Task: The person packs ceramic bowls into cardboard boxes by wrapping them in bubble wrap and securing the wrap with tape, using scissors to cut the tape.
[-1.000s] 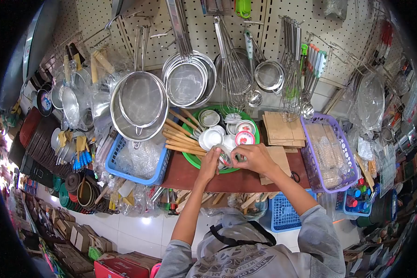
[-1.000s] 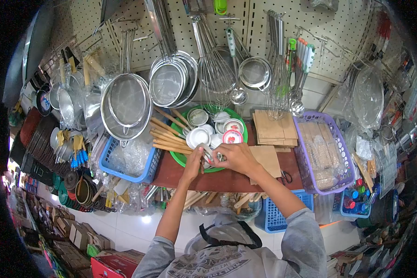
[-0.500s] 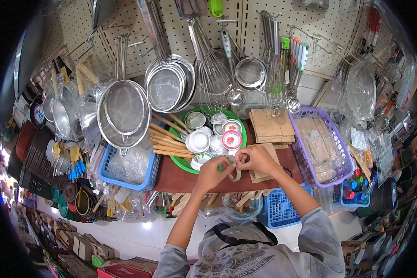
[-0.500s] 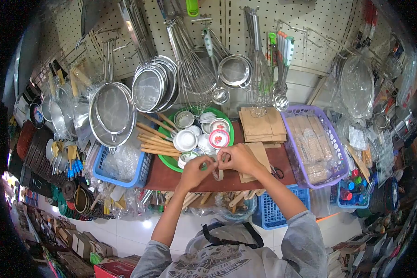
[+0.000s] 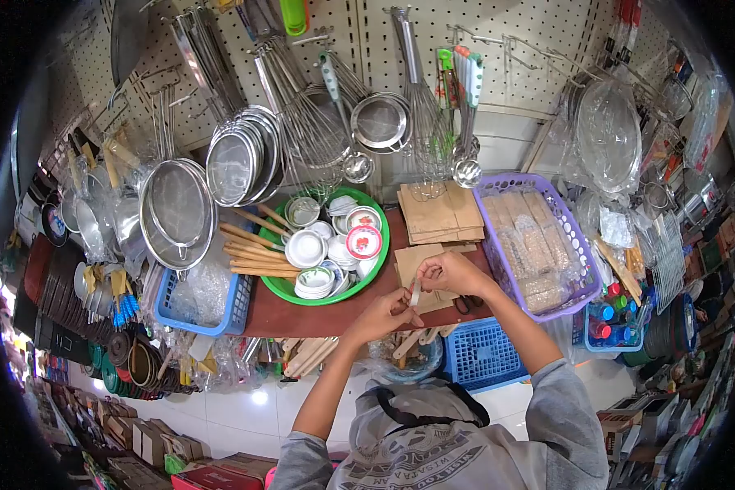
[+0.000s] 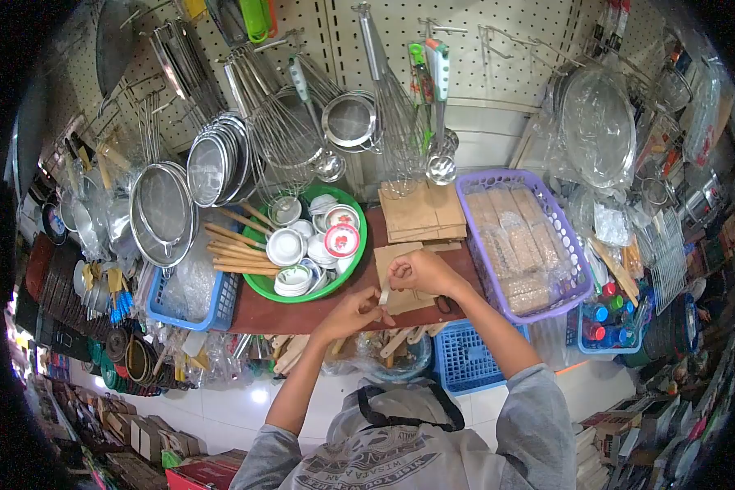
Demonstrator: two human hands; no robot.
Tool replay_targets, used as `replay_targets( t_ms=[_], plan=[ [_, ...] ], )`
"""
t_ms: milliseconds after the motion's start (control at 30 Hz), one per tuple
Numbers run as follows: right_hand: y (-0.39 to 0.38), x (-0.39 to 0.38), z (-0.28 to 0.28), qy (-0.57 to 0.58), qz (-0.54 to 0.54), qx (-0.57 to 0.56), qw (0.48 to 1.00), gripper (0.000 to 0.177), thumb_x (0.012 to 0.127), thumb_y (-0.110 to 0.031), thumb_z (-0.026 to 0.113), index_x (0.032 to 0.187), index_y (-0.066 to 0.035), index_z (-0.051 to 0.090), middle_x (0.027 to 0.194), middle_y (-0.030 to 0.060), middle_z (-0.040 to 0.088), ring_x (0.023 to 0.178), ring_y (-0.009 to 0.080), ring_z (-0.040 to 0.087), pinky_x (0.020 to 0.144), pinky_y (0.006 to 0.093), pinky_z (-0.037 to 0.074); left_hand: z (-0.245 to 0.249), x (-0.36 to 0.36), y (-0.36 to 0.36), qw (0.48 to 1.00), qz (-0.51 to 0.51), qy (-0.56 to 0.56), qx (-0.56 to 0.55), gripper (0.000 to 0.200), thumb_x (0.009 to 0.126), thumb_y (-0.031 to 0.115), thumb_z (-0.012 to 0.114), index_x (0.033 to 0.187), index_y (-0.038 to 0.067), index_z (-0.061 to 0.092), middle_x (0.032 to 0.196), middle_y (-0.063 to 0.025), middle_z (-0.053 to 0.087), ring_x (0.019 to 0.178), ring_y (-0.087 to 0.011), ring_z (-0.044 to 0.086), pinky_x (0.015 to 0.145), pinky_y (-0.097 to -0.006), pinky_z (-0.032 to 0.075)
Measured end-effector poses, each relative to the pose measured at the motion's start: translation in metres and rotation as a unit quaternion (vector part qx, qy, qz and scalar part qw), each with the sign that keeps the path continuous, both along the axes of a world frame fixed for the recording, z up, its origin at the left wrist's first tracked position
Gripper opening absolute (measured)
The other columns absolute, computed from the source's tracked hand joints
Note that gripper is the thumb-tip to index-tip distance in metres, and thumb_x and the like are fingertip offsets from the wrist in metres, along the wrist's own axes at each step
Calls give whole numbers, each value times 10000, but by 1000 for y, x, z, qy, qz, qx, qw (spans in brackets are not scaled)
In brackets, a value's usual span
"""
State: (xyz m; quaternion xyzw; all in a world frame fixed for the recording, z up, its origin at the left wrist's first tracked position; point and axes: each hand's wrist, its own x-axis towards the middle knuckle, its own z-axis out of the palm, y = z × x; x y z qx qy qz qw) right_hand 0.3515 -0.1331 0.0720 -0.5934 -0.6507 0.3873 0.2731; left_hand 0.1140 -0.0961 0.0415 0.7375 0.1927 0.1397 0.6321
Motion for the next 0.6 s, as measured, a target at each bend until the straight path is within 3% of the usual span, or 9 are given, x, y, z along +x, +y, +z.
replay_targets(
  t_ms=[100, 233, 333, 433, 600],
  plan=[
    [-3, 11, 1, -52, 24, -6, 998, 236, 798, -259, 759, 930, -63, 749, 822, 75, 752, 754, 171, 717, 731, 304, 543, -4, 14, -14, 993, 8, 19, -119, 89, 1022, 99, 522, 1048, 15, 508, 928, -116, 750, 847, -111, 685, 689, -257, 499],
    [-3, 24, 1, -83, 59, -27, 994, 231, 792, -263, 753, 925, -74, 753, 827, 73, 757, 743, 179, 713, 718, 312, 538, -23, 28, -22, 997, 22, 70, -39, 167, 1044, 141, 510, 1131, 12, 571, 934, -77, 737, 811, -81, 672, 620, -227, 458],
    [-4, 33, -3, -90, 89, -33, 991, 228, 794, -261, 749, 922, -72, 751, 824, 74, 759, 742, 182, 714, 710, 315, 537, -28, 35, -38, 989, 35, -43, -136, 226, 1054, 196, 515, 1153, 11, 600, 935, -69, 737, 792, -54, 653, 593, -225, 430],
    [-4, 39, -17, -83, 117, -38, 989, 237, 792, -273, 745, 919, -72, 749, 809, 73, 758, 738, 187, 717, 705, 320, 538, -16, 36, -47, 989, 35, 26, -141, 253, 1053, 203, 507, 1176, -6, 580, 1030, -145, 741, 860, -175, 715, 744, -268, 539],
    [-7, 44, -33, -112, 154, -25, 981, 272, 797, -303, 723, 936, -70, 747, 785, 73, 757, 713, 182, 717, 694, 325, 541, -47, 49, -68, 968, 87, -4, -235, 292, 1056, 279, 515, 1172, 18, 578, 1035, -146, 743, 857, -162, 720, 676, -243, 508]
  ],
)
